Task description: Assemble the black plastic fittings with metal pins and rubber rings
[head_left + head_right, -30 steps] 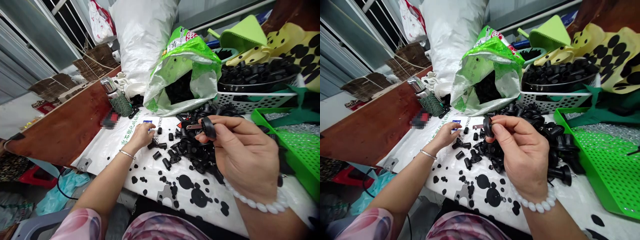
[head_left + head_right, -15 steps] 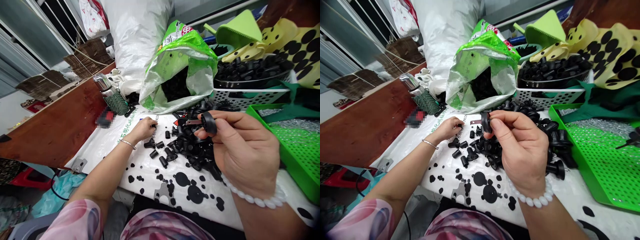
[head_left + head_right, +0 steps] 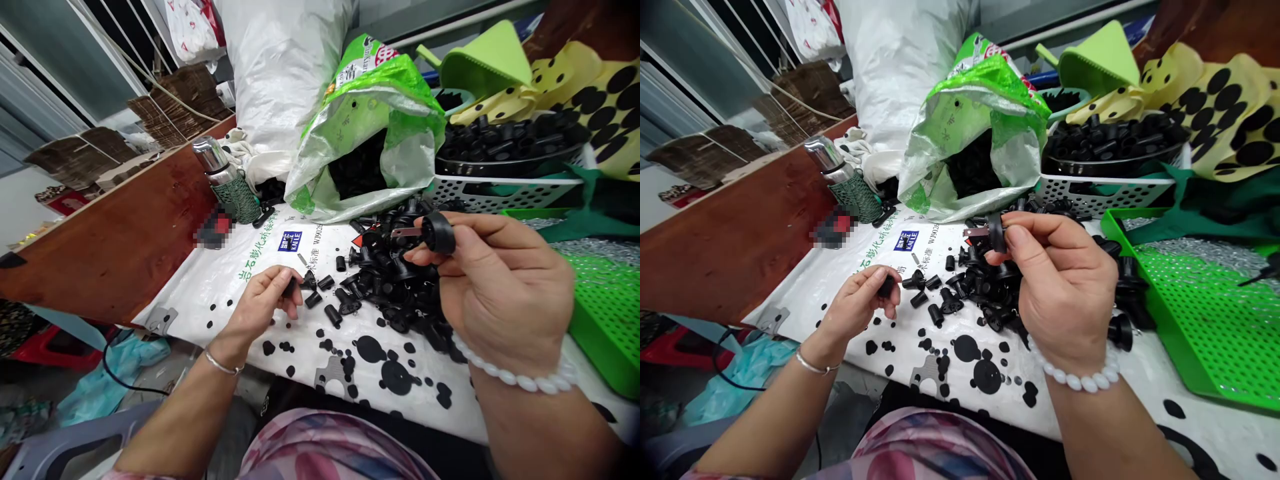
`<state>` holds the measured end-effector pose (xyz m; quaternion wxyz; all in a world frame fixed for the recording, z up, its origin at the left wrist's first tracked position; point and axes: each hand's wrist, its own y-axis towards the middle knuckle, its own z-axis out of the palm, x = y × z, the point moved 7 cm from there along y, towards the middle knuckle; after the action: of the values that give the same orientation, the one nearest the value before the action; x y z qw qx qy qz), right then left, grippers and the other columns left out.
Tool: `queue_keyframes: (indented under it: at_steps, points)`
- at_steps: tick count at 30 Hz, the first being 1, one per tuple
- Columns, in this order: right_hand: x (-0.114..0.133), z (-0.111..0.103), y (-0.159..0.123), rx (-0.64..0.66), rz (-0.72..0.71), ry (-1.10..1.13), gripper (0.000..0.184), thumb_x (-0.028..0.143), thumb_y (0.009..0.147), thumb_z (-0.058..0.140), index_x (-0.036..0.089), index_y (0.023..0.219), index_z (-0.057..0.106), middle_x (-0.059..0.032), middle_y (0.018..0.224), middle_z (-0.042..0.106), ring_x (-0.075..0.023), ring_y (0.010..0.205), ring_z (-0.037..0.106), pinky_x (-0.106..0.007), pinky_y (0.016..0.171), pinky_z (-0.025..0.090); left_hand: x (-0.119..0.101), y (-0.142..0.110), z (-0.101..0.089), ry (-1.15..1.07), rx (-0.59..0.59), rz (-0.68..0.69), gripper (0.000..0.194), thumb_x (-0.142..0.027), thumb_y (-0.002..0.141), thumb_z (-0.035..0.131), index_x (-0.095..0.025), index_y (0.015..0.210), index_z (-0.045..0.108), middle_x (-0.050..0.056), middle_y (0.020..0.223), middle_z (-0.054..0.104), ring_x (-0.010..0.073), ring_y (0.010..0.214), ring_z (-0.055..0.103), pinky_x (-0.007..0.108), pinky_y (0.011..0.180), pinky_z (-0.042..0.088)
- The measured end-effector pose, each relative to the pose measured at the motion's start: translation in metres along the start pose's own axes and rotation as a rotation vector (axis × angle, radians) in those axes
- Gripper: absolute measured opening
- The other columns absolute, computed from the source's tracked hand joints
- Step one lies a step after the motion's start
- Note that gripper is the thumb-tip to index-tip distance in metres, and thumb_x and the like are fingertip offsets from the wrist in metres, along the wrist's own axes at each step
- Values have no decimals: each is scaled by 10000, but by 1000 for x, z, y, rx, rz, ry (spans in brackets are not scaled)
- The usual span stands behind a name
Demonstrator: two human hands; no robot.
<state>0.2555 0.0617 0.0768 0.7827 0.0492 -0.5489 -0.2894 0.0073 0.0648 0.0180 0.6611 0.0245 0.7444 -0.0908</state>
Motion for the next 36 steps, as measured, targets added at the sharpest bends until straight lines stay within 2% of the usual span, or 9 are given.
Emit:
queue_keyframes:
  at_steps: [6,12,17,20,23,26,29,33,36]
  points:
    - [-10,-1,2,-20,-24,-34,87,202,743,653,138,800,669,-30,739,643,-127,584,621,-287,545,542,14,-14,-2,-235,6,-93,333,-476,834,459,-155,824,545,-56,569,421,42,401,375,190,403,404]
    - [5,-16,-5,-84,-48,-82,72,194,758,638,150,808,665,-63,826,652,-136,595,620,-313,570,537,15,-18,0,-29,9,-64,260,-403,765,596,-171,846,510,-76,523,388,61,433,390,195,443,410]
    - [27,-58,-33,-156,-101,-198,80,176,751,620,222,787,675,-70,903,643,-163,590,609,-361,573,535,2,-14,16,220,81,-6,217,-355,765,594,-157,852,572,-16,637,514,89,537,464,211,516,424]
    - [31,-94,-56,-201,-87,-463,85,201,747,610,253,776,671,-70,884,647,-211,667,619,-373,549,536,-8,-8,25,326,102,68,175,-309,754,610,-174,863,589,7,745,561,103,602,497,211,545,427]
    - [31,-126,-80,-216,-108,-713,73,213,742,601,269,747,649,-57,858,644,-265,850,616,-432,718,529,-18,1,37,430,97,164,132,-294,741,623,-181,796,583,5,735,576,117,620,520,215,549,425]
    - [26,-139,-99,-90,-212,-862,180,177,722,610,277,869,630,-59,940,633,-277,883,605,-486,809,488,-29,11,60,545,124,260,127,-306,749,615,-182,772,598,10,713,602,129,617,539,220,534,419]
    - [21,-144,-110,21,-333,-991,254,124,725,602,243,950,604,-64,966,626,-247,868,608,-445,781,497,-42,16,96,643,185,392,119,-296,773,589,-189,815,622,13,709,623,133,616,556,231,555,429]
    - [21,-158,-111,-44,-316,-996,198,120,756,586,203,935,598,-69,976,614,-220,885,598,-403,800,480,-57,11,150,782,325,606,122,-236,799,555,-184,878,632,32,780,633,142,688,578,256,646,449]
    - [20,-172,-112,-87,-250,-972,149,155,772,582,195,912,612,-70,971,618,-220,883,593,-406,825,452,-60,2,174,871,406,683,141,-235,820,526,-177,895,631,44,787,630,149,714,579,255,656,451]
